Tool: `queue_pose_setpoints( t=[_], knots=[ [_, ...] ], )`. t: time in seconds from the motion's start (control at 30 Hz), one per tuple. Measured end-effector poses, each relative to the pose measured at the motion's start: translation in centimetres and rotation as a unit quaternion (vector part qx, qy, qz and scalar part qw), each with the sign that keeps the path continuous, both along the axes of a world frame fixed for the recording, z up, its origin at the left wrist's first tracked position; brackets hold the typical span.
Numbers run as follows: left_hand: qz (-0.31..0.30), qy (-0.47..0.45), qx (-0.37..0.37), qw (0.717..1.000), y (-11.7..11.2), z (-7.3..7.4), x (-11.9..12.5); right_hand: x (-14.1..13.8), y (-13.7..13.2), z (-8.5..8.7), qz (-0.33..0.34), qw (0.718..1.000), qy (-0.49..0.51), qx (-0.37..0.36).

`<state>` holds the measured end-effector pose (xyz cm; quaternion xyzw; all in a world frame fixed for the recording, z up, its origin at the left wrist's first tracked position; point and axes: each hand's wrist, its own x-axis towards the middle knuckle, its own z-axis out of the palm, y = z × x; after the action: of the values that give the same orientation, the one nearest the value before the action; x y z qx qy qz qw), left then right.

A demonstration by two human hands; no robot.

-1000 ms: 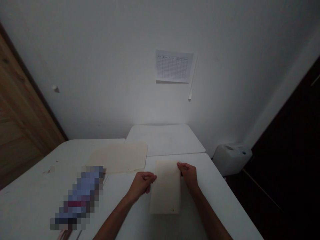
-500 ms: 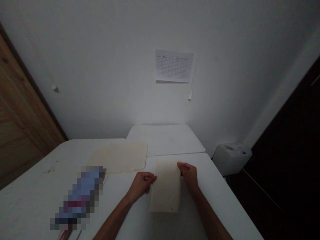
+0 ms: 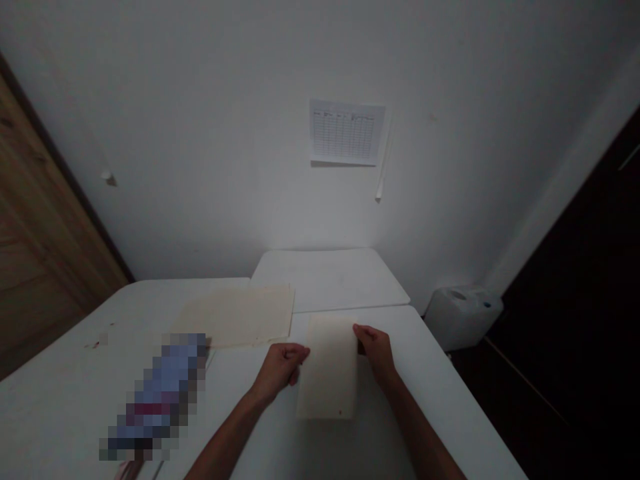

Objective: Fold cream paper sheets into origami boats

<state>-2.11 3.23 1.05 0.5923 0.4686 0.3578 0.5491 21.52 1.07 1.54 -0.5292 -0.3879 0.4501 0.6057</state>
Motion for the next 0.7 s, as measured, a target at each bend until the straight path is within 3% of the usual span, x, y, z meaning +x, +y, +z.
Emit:
queue_pose_setpoints(
  t=[0.3, 0.5, 0.7],
  knots=[
    [0.009, -0.007, -0.012, 1.000, -0.28, 0.35, 0.21, 0.08, -0.01, 0.21, -0.022, 0.999, -0.040, 0.002],
    [0.028, -0.009, -0.010, 1.000, -0.21, 0.57, 0.14, -0.17, -0.10, 0.22, 0.032, 0.999, -0.029, -0.013],
    [0.036, -0.008, -0.010, 0.999, -0.39, 0.89, 0.15, -0.08, -0.05, -0.03, 0.023, 0.999, -0.046, -0.011]
  ],
)
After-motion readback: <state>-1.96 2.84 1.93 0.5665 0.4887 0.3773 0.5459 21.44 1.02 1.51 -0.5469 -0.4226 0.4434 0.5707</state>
